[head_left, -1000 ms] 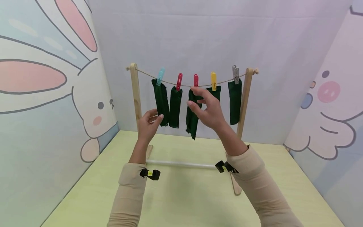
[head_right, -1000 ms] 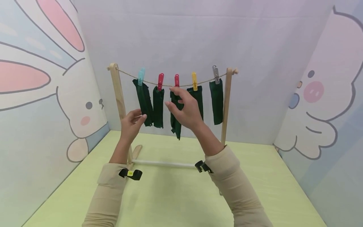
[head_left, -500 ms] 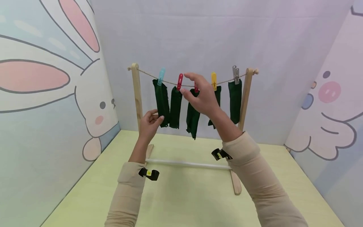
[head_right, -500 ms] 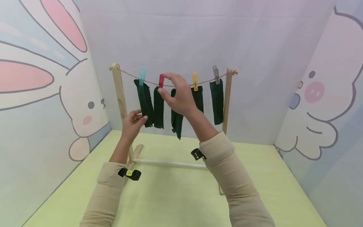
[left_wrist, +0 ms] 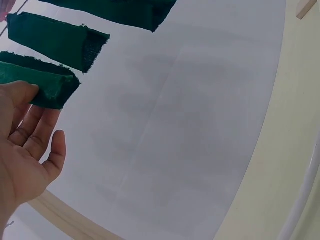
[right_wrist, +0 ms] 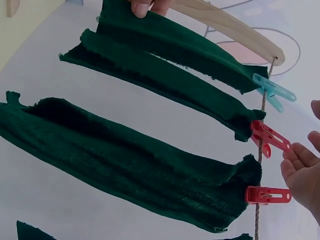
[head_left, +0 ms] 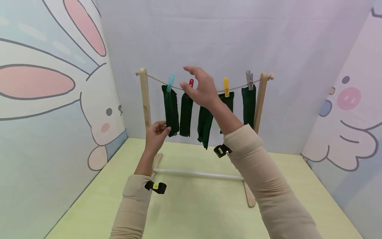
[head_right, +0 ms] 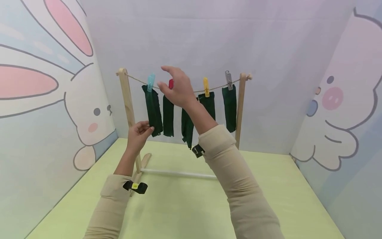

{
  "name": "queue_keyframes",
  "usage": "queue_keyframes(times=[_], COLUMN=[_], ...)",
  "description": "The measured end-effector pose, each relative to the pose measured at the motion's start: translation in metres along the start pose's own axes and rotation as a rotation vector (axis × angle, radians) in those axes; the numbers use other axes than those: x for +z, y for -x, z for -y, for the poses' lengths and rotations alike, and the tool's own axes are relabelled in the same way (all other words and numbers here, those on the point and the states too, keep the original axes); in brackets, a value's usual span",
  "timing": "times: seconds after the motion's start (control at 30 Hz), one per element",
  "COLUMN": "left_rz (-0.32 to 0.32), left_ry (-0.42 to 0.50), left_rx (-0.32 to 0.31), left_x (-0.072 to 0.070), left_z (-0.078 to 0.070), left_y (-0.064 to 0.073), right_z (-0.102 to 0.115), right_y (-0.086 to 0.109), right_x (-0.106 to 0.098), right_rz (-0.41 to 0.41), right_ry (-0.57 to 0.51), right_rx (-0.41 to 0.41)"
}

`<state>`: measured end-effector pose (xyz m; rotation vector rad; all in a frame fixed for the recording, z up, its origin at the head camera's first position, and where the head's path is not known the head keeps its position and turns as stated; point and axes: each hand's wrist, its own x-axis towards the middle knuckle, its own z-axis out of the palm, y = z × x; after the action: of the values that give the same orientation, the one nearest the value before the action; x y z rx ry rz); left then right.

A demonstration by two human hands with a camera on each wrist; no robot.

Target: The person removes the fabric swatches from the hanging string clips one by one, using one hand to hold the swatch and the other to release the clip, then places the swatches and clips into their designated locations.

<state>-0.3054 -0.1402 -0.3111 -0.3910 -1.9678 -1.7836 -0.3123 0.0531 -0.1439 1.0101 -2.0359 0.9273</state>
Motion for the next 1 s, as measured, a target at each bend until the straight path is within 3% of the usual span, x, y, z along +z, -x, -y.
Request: queue_keyframes(times=[0.13,0.5,0.67,1.0], left_rz=[-0.007,0.011,0.019,0.024], left_ry=[-0.002,0.002,-0.025,-0.053], left_rx=[0.007,0.023,0.030,0.020], left_x=[-0.001,-0.002,-0.001,-0.002], left_z=[0.010,0.009,0.010,0.010], left_y=[-0.003,-0.003,-0.006,-0.004], right_z=[-0.002,0.000,0.000,0.002], right_y=[-0.011,-0.037,-0.038,-0.033], right_x=[0.004,0.016,0.016,0.016], right_rz=[0.070,0.264,0.232,0.191], right_ry=[0.006,0.011,-0.085,-0.109], right_rx=[0.037,0.242,0.244,0.200])
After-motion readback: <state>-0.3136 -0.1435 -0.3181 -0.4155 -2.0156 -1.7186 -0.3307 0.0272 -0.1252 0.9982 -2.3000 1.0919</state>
